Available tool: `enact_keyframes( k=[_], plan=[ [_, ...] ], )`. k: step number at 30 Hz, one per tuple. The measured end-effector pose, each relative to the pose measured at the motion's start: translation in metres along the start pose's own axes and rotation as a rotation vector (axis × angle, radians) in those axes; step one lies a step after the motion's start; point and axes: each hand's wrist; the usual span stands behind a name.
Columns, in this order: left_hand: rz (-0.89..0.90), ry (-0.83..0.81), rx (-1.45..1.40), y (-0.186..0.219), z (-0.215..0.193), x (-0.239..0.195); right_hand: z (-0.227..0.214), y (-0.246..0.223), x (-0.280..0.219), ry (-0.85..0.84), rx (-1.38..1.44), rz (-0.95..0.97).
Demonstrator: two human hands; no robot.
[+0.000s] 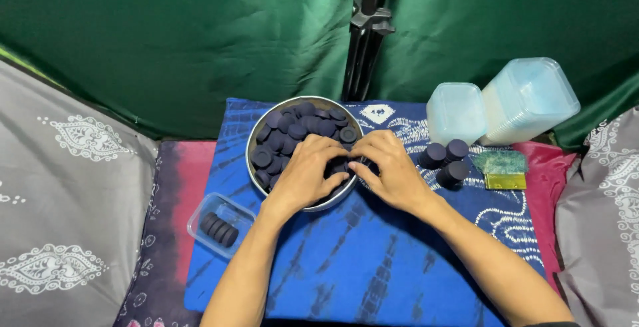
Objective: The person repeatedly picks small dark circular objects from a metal bowl and stacks them into small piles on a blue patterned tablecloth. The hands handle the objects one at a time, building several small stacks while the bowl remains to the left.
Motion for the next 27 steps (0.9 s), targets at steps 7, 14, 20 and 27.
enact_keyframes(
  k=[7,14,20,27],
  plan=[
    [-0.049,-0.043,-0.005,-0.009,0.011,0.001,0.005,0.004,-0.005,-0.027,-0.018,0.026],
    [-0.05,-0.044,0.062,-0.02,0.02,0.004,0.008,0.008,-0.005,-0.022,0.0,0.035],
    [-0.012,0.037,-0.104,-0.013,0.008,-0.001,-0.002,0.003,-0.002,0.016,0.043,0.052],
    [0.057,0.356,-0.46,-0.003,-0.001,0.001,-0.023,-0.002,0.003,0.032,0.257,0.199]
  ],
)
Point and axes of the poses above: each hand's wrist, its own x-axis towards the middle knuckle, its own z-axis out of the palm, y = z × x, and after that the axes turned 12 degrees about -x, right-handed
